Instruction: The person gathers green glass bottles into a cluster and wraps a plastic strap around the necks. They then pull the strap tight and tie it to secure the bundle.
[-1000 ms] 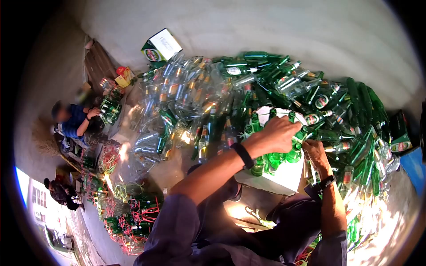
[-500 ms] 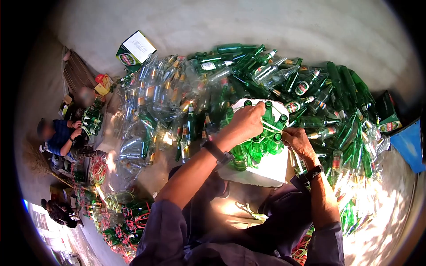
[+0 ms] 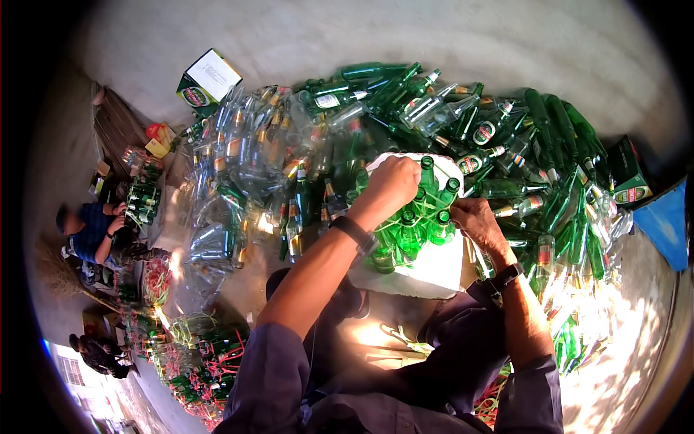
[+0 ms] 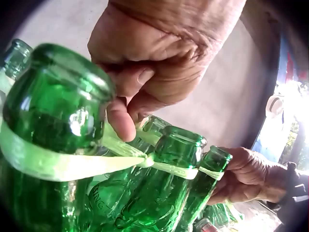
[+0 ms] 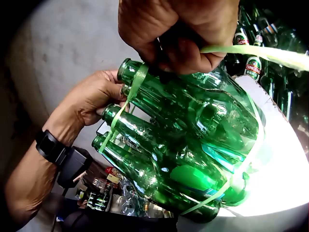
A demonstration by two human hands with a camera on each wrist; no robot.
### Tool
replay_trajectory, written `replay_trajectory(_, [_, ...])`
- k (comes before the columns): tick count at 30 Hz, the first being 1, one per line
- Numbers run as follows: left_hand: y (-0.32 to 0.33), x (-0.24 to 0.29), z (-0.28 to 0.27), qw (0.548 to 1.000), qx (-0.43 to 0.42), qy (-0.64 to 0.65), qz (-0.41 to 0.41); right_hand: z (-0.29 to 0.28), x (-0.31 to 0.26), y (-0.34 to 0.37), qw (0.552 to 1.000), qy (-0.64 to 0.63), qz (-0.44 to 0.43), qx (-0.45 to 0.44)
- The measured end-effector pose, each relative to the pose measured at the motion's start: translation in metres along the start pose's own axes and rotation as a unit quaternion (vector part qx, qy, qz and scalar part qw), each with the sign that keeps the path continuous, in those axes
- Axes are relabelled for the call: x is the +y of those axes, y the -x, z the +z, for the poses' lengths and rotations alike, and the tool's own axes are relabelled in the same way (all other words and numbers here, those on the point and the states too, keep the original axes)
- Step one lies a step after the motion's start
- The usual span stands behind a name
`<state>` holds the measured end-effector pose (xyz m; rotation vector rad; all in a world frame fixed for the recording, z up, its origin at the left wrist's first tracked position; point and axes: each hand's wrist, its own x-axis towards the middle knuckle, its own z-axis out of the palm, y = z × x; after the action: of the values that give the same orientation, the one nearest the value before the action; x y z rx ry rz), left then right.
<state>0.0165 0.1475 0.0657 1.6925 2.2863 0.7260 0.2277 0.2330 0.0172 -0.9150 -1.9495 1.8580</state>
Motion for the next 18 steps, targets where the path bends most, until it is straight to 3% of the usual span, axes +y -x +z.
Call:
replay_trajectory(2, [0.003,0.002,-0.001,1.0,-0.004,-0.008,0.015,0.0,0.005,-0.001,0.999,0.028,-0.029,0.031])
replay_trajectory(7, [0.013,-0.004,0.001,0.997,0.009,-0.038,0.063,-0.009,-0.01,0.011,0.998,0.043,0.001,0.053])
replay_trajectory(9, [0.022,-0.001,-0.005,0.996,-0.016,-0.065,0.061,-0.012,-0.011,0.014,0.997,0.025,-0.007,0.071])
replay_trajectory(10, [0.026,0.004,-0.008,0.996,-0.014,-0.066,0.062,-0.012,-0.019,0.02,0.997,0.013,0.03,0.069])
replay_trajectory(13, [0.044,0.016,-0.007,0.999,-0.044,-0.031,0.002,-0.008,-0.018,0.022,0.998,-0.005,0.018,0.06])
replay_trajectory(15, [0.061,0.025,0.004,0.993,0.08,-0.015,0.08,-0.006,-0.026,0.028,0.998,0.001,0.028,0.062])
replay_trajectory(16, [0.065,0.029,0.007,0.995,0.029,-0.024,0.092,-0.005,-0.027,0.029,0.998,0.001,0.027,0.051])
replay_trajectory(18, [0.076,0.042,0.02,0.99,0.045,-0.079,0.107,-0.004,-0.028,0.031,0.999,0.02,0.017,0.043])
